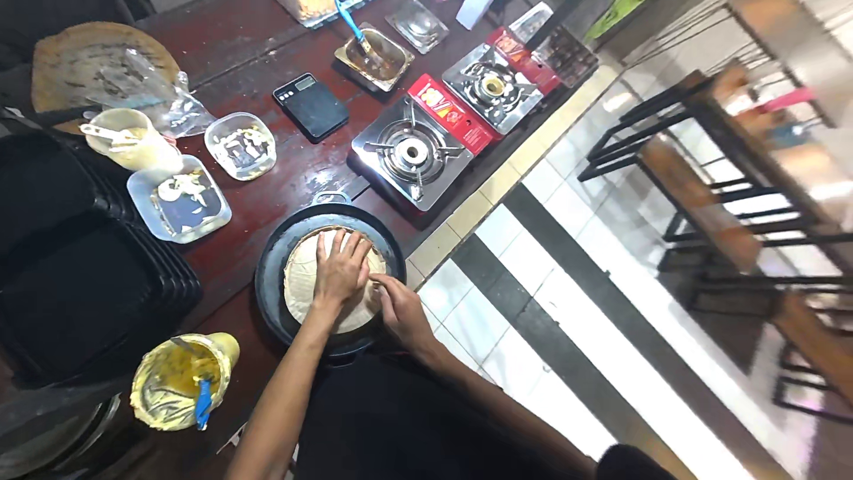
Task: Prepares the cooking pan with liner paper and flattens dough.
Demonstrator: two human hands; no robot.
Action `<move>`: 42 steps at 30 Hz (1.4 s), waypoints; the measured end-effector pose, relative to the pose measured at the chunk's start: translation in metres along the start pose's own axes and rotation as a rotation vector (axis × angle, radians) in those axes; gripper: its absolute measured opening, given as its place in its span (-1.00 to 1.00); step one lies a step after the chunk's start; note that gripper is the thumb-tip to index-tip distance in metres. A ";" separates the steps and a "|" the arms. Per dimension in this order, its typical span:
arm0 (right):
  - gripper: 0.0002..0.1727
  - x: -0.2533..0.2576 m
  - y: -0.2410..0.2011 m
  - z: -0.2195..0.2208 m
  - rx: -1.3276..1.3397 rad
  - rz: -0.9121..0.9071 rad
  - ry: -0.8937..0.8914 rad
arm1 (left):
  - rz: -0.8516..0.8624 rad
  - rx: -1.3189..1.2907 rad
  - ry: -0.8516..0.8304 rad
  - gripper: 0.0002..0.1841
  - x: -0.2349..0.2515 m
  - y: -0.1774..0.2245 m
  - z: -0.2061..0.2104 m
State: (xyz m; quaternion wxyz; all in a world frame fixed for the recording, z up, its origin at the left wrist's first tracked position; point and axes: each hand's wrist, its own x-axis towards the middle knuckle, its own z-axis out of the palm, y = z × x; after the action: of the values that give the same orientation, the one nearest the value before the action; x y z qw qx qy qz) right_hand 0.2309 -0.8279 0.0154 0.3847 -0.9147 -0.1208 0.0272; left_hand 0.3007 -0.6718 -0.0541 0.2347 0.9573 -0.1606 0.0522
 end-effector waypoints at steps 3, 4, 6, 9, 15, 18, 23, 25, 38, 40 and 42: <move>-0.46 0.025 -0.009 0.018 -0.065 0.148 -0.146 | -0.132 -0.026 0.040 -0.56 0.002 -0.006 -0.009; -0.44 0.034 -0.013 0.023 -0.161 0.189 -0.197 | -0.180 -0.034 0.053 -0.55 -0.001 -0.005 -0.013; -0.42 0.049 -0.015 0.034 -0.328 0.207 -0.222 | -0.266 -0.025 0.078 -0.52 -0.006 -0.005 -0.019; -0.37 0.063 -0.005 0.052 -0.436 0.170 -0.211 | -0.366 0.032 0.068 -0.43 -0.019 -0.006 -0.031; -0.43 0.085 0.013 0.073 -0.510 -0.007 -0.063 | -0.381 0.021 -0.054 -0.41 -0.020 -0.014 -0.048; -0.38 0.091 0.023 0.077 -0.547 -0.119 -0.024 | -0.386 0.027 -0.108 -0.45 -0.015 -0.015 -0.053; -0.24 0.095 0.023 0.074 -0.532 -0.198 -0.071 | -0.376 -0.229 0.045 -0.44 -0.052 -0.033 -0.063; -0.22 0.097 0.023 0.075 -0.545 -0.259 -0.121 | -0.492 -0.195 0.207 -0.45 -0.081 -0.029 -0.061; -0.28 0.150 0.016 0.077 -0.388 -0.724 -0.397 | -0.748 -0.312 0.632 -0.57 -0.146 -0.006 -0.012; -0.32 0.156 0.021 0.075 -0.383 -0.790 -0.429 | -0.754 -0.303 0.653 -0.54 -0.145 -0.006 -0.011; -0.38 0.160 0.025 0.078 -0.353 -0.893 -0.478 | -0.760 -0.299 0.666 -0.52 -0.145 -0.006 -0.011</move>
State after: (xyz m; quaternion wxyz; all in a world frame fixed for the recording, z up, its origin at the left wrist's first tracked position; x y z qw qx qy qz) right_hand 0.3797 -0.7515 -0.0500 0.1611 -0.7932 -0.5853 0.0479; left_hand 0.1661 -0.6211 -0.0727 0.4096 0.8356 0.2755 0.2412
